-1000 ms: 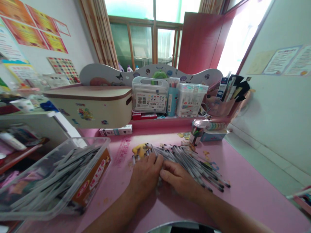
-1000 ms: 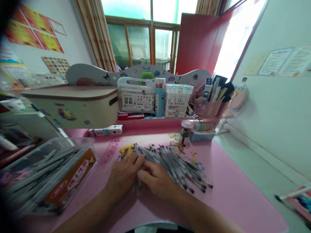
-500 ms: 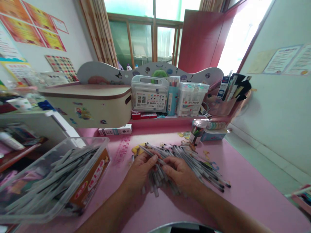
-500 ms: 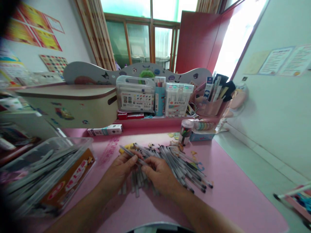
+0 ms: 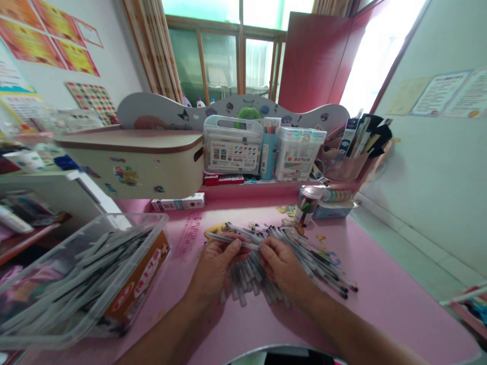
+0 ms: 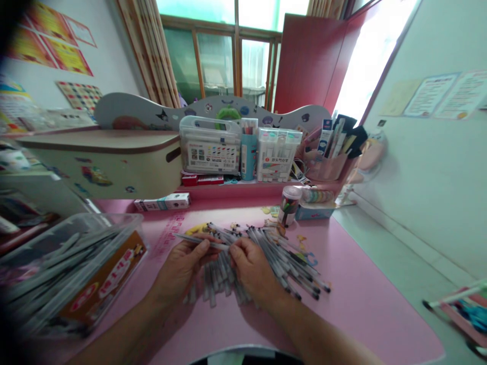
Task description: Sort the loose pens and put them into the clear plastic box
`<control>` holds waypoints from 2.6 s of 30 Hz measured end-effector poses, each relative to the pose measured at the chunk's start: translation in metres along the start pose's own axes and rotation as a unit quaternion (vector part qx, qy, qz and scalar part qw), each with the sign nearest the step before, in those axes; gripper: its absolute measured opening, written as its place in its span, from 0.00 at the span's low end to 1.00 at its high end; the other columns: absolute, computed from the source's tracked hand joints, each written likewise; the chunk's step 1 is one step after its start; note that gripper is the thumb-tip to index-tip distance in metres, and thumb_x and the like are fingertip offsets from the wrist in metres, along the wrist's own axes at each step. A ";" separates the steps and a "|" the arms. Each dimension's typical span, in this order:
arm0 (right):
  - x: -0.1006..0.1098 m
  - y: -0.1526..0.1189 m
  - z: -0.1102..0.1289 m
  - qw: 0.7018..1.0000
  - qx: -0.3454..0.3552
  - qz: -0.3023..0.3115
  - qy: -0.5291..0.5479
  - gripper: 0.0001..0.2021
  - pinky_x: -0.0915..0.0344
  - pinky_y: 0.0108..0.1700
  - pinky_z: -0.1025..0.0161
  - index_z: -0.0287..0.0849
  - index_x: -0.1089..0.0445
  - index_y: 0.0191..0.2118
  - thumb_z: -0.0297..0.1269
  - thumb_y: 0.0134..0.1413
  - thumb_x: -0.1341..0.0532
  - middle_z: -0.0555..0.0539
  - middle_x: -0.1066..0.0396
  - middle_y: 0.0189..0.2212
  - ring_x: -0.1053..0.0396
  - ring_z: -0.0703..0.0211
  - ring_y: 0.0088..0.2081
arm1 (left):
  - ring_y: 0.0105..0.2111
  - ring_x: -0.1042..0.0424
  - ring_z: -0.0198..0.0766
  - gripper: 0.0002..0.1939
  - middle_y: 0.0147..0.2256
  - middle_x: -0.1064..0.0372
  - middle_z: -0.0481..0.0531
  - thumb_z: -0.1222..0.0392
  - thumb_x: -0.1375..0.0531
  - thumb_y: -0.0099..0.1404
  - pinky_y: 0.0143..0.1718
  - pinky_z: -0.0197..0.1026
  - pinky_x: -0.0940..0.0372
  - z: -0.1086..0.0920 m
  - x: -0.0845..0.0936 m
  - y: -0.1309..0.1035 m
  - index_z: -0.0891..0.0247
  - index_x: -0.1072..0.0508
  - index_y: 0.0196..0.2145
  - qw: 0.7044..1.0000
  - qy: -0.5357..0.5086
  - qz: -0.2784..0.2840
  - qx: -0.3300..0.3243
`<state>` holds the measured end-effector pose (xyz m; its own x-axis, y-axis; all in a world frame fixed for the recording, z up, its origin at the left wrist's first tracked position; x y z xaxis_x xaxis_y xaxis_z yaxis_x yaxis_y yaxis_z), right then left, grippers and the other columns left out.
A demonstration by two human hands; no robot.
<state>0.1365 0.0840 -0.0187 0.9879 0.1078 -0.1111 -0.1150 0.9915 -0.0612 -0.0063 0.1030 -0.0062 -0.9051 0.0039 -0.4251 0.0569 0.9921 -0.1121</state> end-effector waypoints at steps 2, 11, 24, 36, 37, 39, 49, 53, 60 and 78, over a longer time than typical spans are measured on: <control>0.003 0.000 0.002 1.000 0.015 -0.013 -0.018 0.13 0.54 0.17 0.72 0.43 0.38 0.32 0.47 0.59 0.38 0.59 0.46 0.18 0.52 0.70 0.17 | 0.30 0.23 0.37 0.18 0.32 0.21 0.54 0.54 0.26 0.49 0.33 0.36 0.27 0.000 0.001 0.000 0.68 0.22 0.33 1.000 0.002 -0.002 0.003; 0.002 0.000 0.000 1.000 -0.011 -0.005 0.015 0.22 0.57 0.16 0.71 0.41 0.34 0.31 0.58 0.59 0.42 0.56 0.43 0.17 0.52 0.71 0.16 | 0.29 0.23 0.36 0.21 0.31 0.21 0.54 0.53 0.24 0.45 0.30 0.34 0.27 0.003 0.003 0.002 0.67 0.23 0.32 1.000 -0.016 -0.007 0.013; -0.003 0.000 -0.011 0.997 -0.054 0.010 0.052 0.24 0.58 0.14 0.72 0.42 0.37 0.27 0.61 0.55 0.40 0.58 0.45 0.16 0.54 0.73 0.14 | 0.30 0.23 0.37 0.19 0.32 0.21 0.54 0.53 0.25 0.46 0.31 0.34 0.27 0.001 0.004 0.003 0.67 0.23 0.32 1.000 -0.006 -0.004 -0.004; -0.006 -0.001 -0.012 0.995 -0.075 0.018 0.068 0.25 0.58 0.15 0.73 0.41 0.37 0.28 0.62 0.51 0.38 0.58 0.44 0.16 0.53 0.74 0.14 | 0.29 0.24 0.36 0.17 0.30 0.22 0.53 0.53 0.26 0.48 0.32 0.34 0.28 -0.001 0.000 0.001 0.67 0.21 0.31 1.000 0.010 0.008 -0.012; -0.006 -0.001 -0.011 0.995 -0.070 0.021 0.070 0.24 0.57 0.15 0.73 0.42 0.38 0.29 0.60 0.50 0.36 0.59 0.45 0.15 0.53 0.73 0.14 | 0.29 0.24 0.36 0.16 0.30 0.22 0.53 0.53 0.26 0.49 0.32 0.35 0.28 -0.002 0.000 0.001 0.66 0.21 0.31 1.000 0.008 0.009 -0.015; -0.007 -0.001 -0.009 0.994 -0.060 0.024 0.091 0.22 0.58 0.14 0.74 0.44 0.39 0.32 0.56 0.47 0.32 0.62 0.47 0.15 0.55 0.73 0.14 | 0.30 0.25 0.36 0.15 0.31 0.22 0.53 0.54 0.26 0.49 0.32 0.35 0.28 -0.003 0.000 0.001 0.66 0.21 0.30 1.000 0.005 0.008 -0.022; -0.008 -0.003 -0.005 0.994 -0.066 0.028 0.077 0.22 0.57 0.14 0.74 0.43 0.39 0.30 0.58 0.50 0.35 0.61 0.46 0.16 0.54 0.74 0.14 | 0.31 0.25 0.36 0.14 0.33 0.22 0.53 0.54 0.27 0.50 0.33 0.35 0.28 -0.005 -0.001 0.000 0.66 0.21 0.31 0.999 0.013 0.011 -0.030; -0.009 -0.004 -0.001 0.991 -0.060 0.021 0.117 0.22 0.59 0.13 0.75 0.46 0.41 0.35 0.52 0.45 0.30 0.63 0.44 0.16 0.55 0.73 0.13 | 0.31 0.24 0.37 0.15 0.33 0.22 0.53 0.54 0.26 0.49 0.33 0.36 0.28 -0.006 0.000 0.000 0.65 0.22 0.30 1.000 -0.006 0.003 -0.028; -0.006 -0.002 -0.002 0.995 -0.066 0.020 0.070 0.23 0.58 0.14 0.74 0.42 0.38 0.29 0.59 0.52 0.37 0.59 0.43 0.16 0.53 0.74 0.13 | 0.31 0.24 0.37 0.14 0.33 0.22 0.54 0.54 0.27 0.52 0.34 0.37 0.28 -0.008 0.002 0.001 0.66 0.22 0.32 0.999 0.024 0.001 -0.039; -0.025 -0.010 -0.016 0.963 -0.165 0.108 0.186 0.13 0.66 0.14 0.73 0.41 0.37 0.28 0.42 0.48 0.34 0.59 0.41 0.15 0.56 0.76 0.13 | 0.37 0.24 0.39 0.07 0.34 0.23 0.52 0.57 0.38 0.65 0.42 0.42 0.29 -0.032 0.011 0.004 0.63 0.24 0.33 0.992 -0.084 -0.026 -0.095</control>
<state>0.1115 0.0699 -0.0309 0.8390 0.2152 -0.4997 -0.4012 0.8651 -0.3010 -0.0293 0.1115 0.0173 -0.8205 -0.0535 -0.5692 -0.0835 0.9962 0.0266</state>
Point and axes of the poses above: each hand's wrist, its own y-axis towards the middle knuckle, its own x-axis out of the back of the hand, z = x × y, the point moved 9 cm from there along y, towards the middle knuckle
